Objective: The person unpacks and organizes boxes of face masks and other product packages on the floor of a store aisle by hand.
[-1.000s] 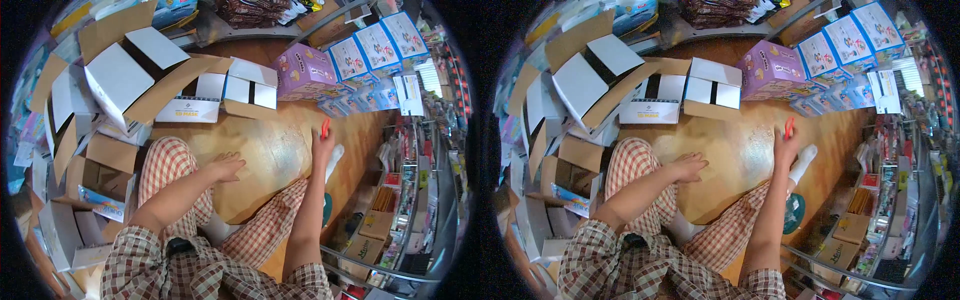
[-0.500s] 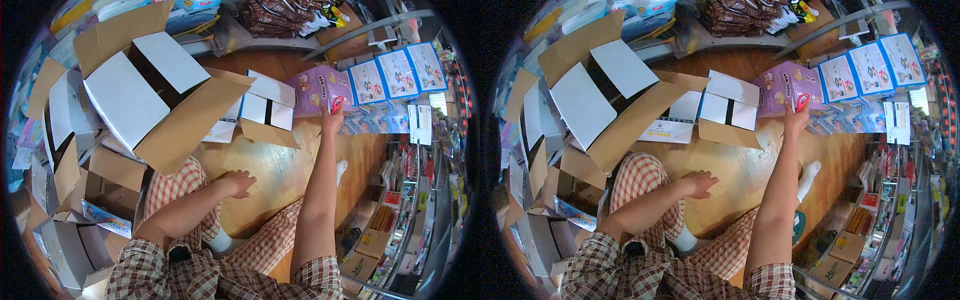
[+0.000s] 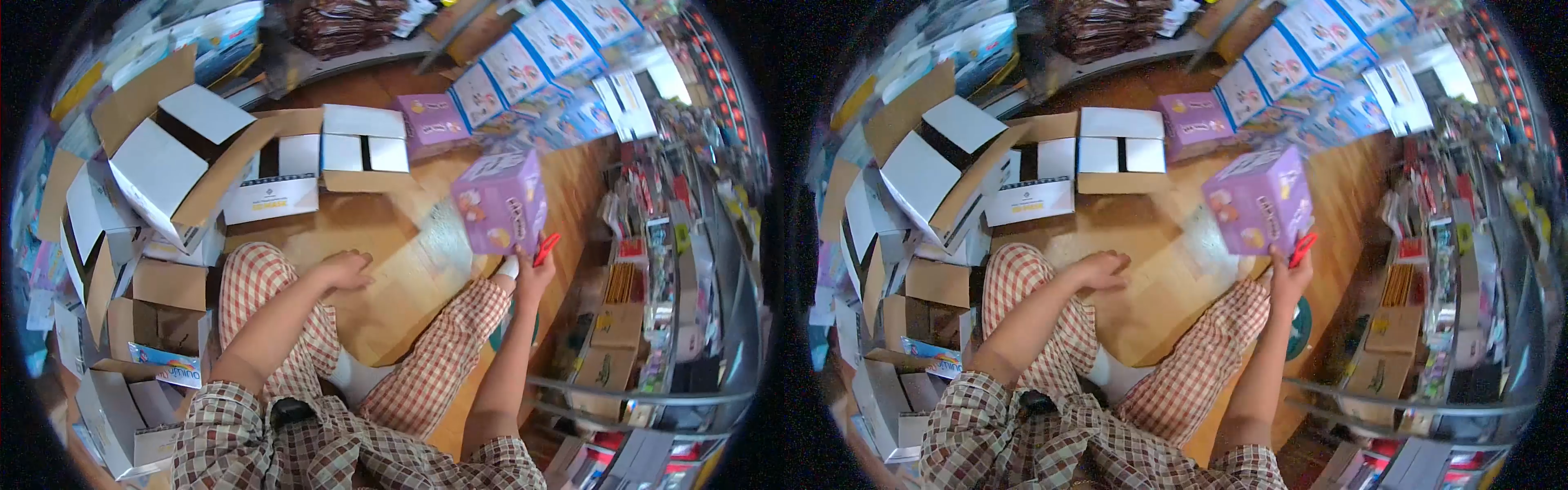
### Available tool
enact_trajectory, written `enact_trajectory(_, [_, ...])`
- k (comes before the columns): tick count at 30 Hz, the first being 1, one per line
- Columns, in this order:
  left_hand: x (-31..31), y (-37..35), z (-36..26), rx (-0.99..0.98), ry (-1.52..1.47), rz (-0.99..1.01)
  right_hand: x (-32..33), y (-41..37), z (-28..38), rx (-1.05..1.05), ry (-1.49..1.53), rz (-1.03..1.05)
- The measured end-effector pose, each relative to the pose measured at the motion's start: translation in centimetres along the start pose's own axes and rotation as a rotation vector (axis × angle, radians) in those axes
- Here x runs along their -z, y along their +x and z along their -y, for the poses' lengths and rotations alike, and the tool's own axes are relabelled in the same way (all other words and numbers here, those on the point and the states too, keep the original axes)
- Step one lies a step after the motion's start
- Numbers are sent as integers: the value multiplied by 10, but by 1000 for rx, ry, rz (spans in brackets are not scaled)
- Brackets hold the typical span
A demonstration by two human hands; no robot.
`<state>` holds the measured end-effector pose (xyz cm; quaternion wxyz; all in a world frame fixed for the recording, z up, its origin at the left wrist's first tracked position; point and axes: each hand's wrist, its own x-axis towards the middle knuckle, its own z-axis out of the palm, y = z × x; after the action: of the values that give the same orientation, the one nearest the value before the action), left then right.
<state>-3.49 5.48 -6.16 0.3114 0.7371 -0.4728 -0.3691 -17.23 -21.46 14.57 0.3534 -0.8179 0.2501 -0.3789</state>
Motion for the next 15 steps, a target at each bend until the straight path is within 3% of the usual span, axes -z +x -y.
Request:
enact_trajectory(2, [2,2,6,3,11,33,21,-48,14,-131,11,161])
enact_trajectory(3, [0,3,11,-26,-100,-69,27,-71,9,-159,22,126])
enact_trajectory(4, [2,2,6,-51,-211,-166,30,-95,-1,-102,-86,277])
enact_trajectory(5, [3,0,2,-44,-181,-126,36,-118,-8,-49,-188,433])
enact_trajectory(6, [8,-7,-11,119,-511,-161,43,-134,-8,-90,-164,406])
enact_trajectory(7, [9,-13,-21,300,-828,-207,45,-143,-7,-223,-284,590])
enact_trajectory(8, [3,-18,-25,335,-783,-179,45,-154,-10,-354,-388,786])
enact_trajectory(9, [-6,-21,-27,360,-785,-162,47,-170,-37,-261,-332,718])
enact_trajectory(12, [-37,-21,-10,298,-622,-184,56,-178,-37,-314,-172,542])
enact_trajectory(14, [-56,-24,-28,314,-838,-381,64,-177,-31,-367,-92,494])
enact_trajectory(15, [-59,-29,-40,331,-810,-361,66,-181,-31,-408,-54,470])
